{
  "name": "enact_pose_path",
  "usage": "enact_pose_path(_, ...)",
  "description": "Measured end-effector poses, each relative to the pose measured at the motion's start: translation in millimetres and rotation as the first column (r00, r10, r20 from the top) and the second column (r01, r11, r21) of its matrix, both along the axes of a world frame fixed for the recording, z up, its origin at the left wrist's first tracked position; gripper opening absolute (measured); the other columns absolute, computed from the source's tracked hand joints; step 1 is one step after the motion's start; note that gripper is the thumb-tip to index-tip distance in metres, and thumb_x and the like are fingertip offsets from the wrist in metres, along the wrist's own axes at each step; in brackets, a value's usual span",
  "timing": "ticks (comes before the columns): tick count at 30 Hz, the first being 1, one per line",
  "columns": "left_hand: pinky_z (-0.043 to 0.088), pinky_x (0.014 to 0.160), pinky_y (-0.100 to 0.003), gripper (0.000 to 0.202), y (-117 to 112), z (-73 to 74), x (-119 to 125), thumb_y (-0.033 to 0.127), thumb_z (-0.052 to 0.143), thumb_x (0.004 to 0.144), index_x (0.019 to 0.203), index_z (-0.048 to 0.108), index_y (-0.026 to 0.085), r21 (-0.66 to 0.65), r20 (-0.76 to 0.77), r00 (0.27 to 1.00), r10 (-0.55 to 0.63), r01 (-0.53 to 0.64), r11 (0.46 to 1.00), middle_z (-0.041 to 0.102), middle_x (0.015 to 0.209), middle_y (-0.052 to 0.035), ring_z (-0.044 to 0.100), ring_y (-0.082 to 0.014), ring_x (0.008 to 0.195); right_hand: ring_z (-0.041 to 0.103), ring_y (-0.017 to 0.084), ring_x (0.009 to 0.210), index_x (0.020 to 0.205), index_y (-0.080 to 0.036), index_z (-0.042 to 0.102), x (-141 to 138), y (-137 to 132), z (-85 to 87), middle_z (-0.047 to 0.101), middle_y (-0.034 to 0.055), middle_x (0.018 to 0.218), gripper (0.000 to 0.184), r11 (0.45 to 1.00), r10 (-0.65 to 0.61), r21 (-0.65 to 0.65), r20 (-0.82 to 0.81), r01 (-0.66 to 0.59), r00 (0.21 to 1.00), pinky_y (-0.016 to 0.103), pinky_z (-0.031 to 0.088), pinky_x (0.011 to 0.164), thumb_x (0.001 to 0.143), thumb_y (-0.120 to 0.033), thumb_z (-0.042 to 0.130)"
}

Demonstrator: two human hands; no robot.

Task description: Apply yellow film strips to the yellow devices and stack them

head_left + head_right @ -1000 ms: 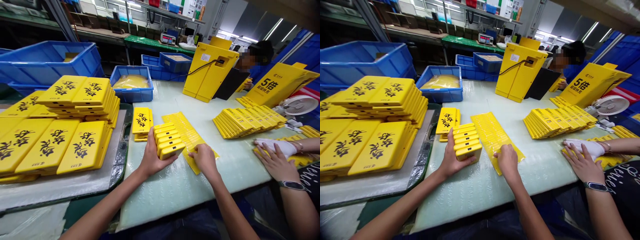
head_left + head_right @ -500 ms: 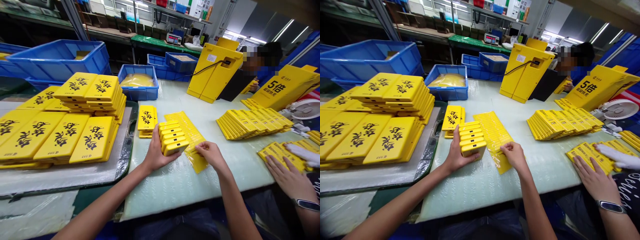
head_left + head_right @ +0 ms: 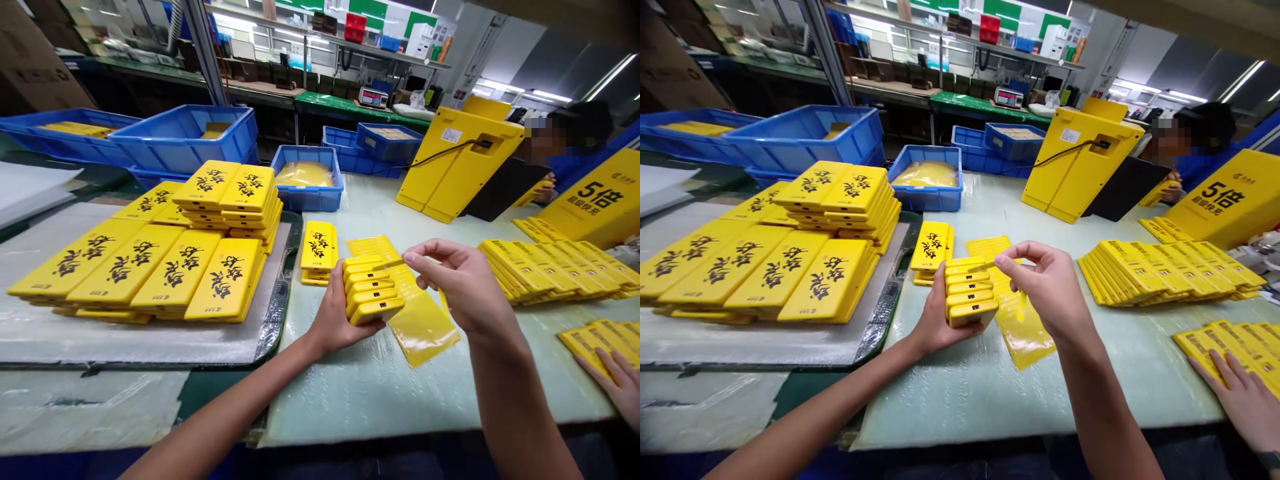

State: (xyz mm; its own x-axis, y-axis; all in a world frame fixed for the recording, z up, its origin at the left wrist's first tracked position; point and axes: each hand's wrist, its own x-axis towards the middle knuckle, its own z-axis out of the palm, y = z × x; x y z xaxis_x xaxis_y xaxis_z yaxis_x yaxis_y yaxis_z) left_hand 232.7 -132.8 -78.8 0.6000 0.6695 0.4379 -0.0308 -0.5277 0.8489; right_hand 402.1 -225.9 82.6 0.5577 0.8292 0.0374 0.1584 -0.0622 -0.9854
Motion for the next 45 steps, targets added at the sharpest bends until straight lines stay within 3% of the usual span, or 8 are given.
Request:
enact_pose_path(8, 0.043, 0.121, -0.068, 0.133, -2, 3.0, 0, 0.062, 0.094, 0.068, 0.165, 0.009, 0.027, -0.011, 0.018, 1.0, -0.005, 0.006, 1.0, 0.048, 0.155, -0.0198, 0.051, -0.0452, 0.145, 0.066, 0.016, 0.06, 0.072, -0.017, 0.076, -32, 14, 0.2, 0.076, 0.0052, 0.072, 0.019, 0.989, -0.116, -0.073, 0.173, 0.13, 0.978, 0.026, 0.049, 0.054, 0.064, -0.032, 0.086)
enact_pose_path(25, 0.038, 0.123, -0.071, 0.13, -3, 3.3, -1, 0.064, 0.091, 0.07, 0.164, 0.011, 0.023, -0.016, 0.004, 0.999, -0.047, 0.047, 0.999, 0.046, 0.155, -0.023, 0.045, -0.0483, 0.149, 0.064, 0.016, 0.06, 0.059, -0.017, 0.073, -33, 17, 12.4, 0.072, 0.0045, 0.063, 0.011, 0.981, 0.041, -0.19, 0.342, 0.026, 0.939, 0.026, 0.044, 0.054, 0.064, -0.026, 0.078)
enact_pose_path(29, 0.038, 0.124, -0.07, 0.127, -4, 5.1, -2, 0.063, 0.091, 0.072, 0.162, 0.012, 0.023, -0.009, 0.0, 0.999, -0.049, 0.049, 0.999, 0.046, 0.157, -0.0227, 0.045, -0.0469, 0.15, 0.06, 0.015, 0.057, 0.058, -0.017, 0.074, -31, 23, 19.8, 0.069, 0.0022, 0.058, 0.008, 0.945, 0.159, -0.327, 0.499, 0.016, 0.852, 0.027, 0.04, 0.053, 0.066, -0.015, 0.075)
enact_pose_path(32, 0.037, 0.125, -0.07, 0.127, -4, 6.2, -2, 0.062, 0.091, 0.072, 0.162, 0.011, 0.022, -0.005, -0.017, 0.998, -0.059, 0.059, 0.998, 0.045, 0.157, -0.0238, 0.044, -0.0472, 0.151, 0.059, 0.014, 0.058, 0.058, -0.017, 0.073, -24, 29, 29.1, 0.069, 0.0018, 0.059, 0.014, 0.909, 0.309, -0.416, 0.641, -0.021, 0.703, 0.028, 0.038, 0.055, 0.069, -0.009, 0.075)
enact_pose_path(35, 0.037, 0.125, -0.069, 0.128, -3, 7.0, -3, 0.06, 0.092, 0.073, 0.162, 0.008, 0.021, 0.001, -0.024, 0.997, -0.072, 0.072, 0.997, 0.045, 0.157, -0.0248, 0.044, -0.0469, 0.152, 0.054, 0.013, 0.056, 0.063, -0.018, 0.078, -6, 29, 40.6, 0.07, 0.002, 0.061, 0.012, 0.879, 0.416, -0.468, 0.662, -0.089, 0.624, 0.029, 0.036, 0.054, 0.075, -0.018, 0.081)
enact_pose_path(37, 0.037, 0.126, -0.068, 0.125, -2, 7.2, -2, 0.06, 0.092, 0.074, 0.162, 0.01, 0.022, 0.024, -0.017, 0.997, -0.073, 0.074, 0.997, 0.045, 0.158, -0.0243, 0.044, -0.0462, 0.152, 0.056, 0.015, 0.059, 0.068, -0.019, 0.082, 11, 23, 46.3, 0.072, 0.0032, 0.064, 0.019, 0.894, 0.402, -0.421, 0.609, -0.151, 0.683, 0.029, 0.039, 0.055, 0.08, -0.034, 0.084)
enact_pose_path(41, 0.036, 0.126, -0.069, 0.126, 0, 6.0, -2, 0.061, 0.092, 0.073, 0.162, 0.012, 0.023, 0.07, -0.001, 0.998, -0.059, 0.059, 0.996, 0.045, 0.157, -0.0236, 0.045, -0.046, 0.151, 0.068, 0.021, 0.075, 0.081, -0.022, 0.087, 35, 2, 43.5, 0.08, 0.0086, 0.084, 0.043, 0.97, 0.225, -0.179, 0.426, -0.162, 0.876, 0.031, 0.053, 0.065, 0.078, -0.065, 0.084)
enact_pose_path(45, 0.037, 0.125, -0.071, 0.129, 0, 4.3, -2, 0.061, 0.093, 0.072, 0.164, 0.01, 0.023, 0.055, 0.01, 0.998, -0.06, 0.059, 0.997, 0.047, 0.156, -0.0233, 0.045, -0.0467, 0.151, 0.075, 0.024, 0.086, 0.094, -0.024, 0.089, 33, -10, 27.0, 0.083, 0.0103, 0.103, 0.046, 0.979, 0.184, -0.131, 0.24, -0.156, 0.953, 0.035, 0.062, 0.074, 0.063, -0.057, 0.098)
